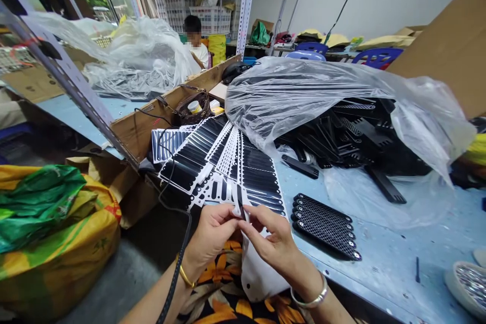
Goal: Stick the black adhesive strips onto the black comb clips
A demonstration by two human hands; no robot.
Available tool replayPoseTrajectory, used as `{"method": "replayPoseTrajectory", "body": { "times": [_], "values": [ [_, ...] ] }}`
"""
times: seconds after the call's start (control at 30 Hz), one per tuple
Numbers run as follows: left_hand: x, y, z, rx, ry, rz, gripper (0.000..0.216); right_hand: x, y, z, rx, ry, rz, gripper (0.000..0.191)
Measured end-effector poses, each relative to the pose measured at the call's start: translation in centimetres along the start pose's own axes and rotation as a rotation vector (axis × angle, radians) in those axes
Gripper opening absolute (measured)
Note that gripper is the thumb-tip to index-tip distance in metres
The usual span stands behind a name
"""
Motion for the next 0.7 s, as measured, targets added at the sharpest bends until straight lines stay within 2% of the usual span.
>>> {"method": "replayPoseTrajectory", "body": {
  "times": [0.2, 0.33, 0.43, 0.5, 0.53, 0.6, 0.7],
  "values": [
    [-0.3, 0.7, 0.9, -0.011, 0.044, -0.030, 0.008, -0.4, 0.2, -1.2, -0.034, -0.148, -0.061, 0.020],
    [-0.8, 2.6, 1.7, 0.142, 0.086, -0.129, 0.012, -0.3, 2.2, -3.5, -0.122, -0.342, -0.094, 0.022],
    [-2.0, 5.2, 1.5, 0.325, 0.089, -0.251, 0.016, 1.1, 5.7, -6.7, -0.226, -0.579, -0.300, 0.028],
    [-2.9, 6.9, 0.7, 0.396, 0.052, -0.322, 0.018, 2.4, 8.5, -8.6, -0.314, -0.705, -0.564, 0.036],
    [-3.4, 7.7, 0.2, 0.418, 0.028, -0.354, 0.019, 3.0, 9.5, -9.2, -0.374, -0.743, -0.637, 0.038],
    [-4.2, 8.4, -1.1, 0.443, -0.009, -0.408, 0.020, 3.5, 10.6, -9.7, -0.453, -0.761, -0.643, 0.038],
    [-5.2, 7.0, -2.9, 0.456, -0.045, -0.414, 0.022, 3.4, 10.4, -8.7, -0.447, -0.720, -0.445, 0.034]
  ]
}}
Point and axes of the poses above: each hand's wrist, its own x-axis away from the middle knuckle, its own y-axis out of the back of the hand, z = x × y, the point moved 5 cm from there along -x, towards the middle knuckle, and after that the axes turned 2 degrees about -z, right-handed, at the moved point
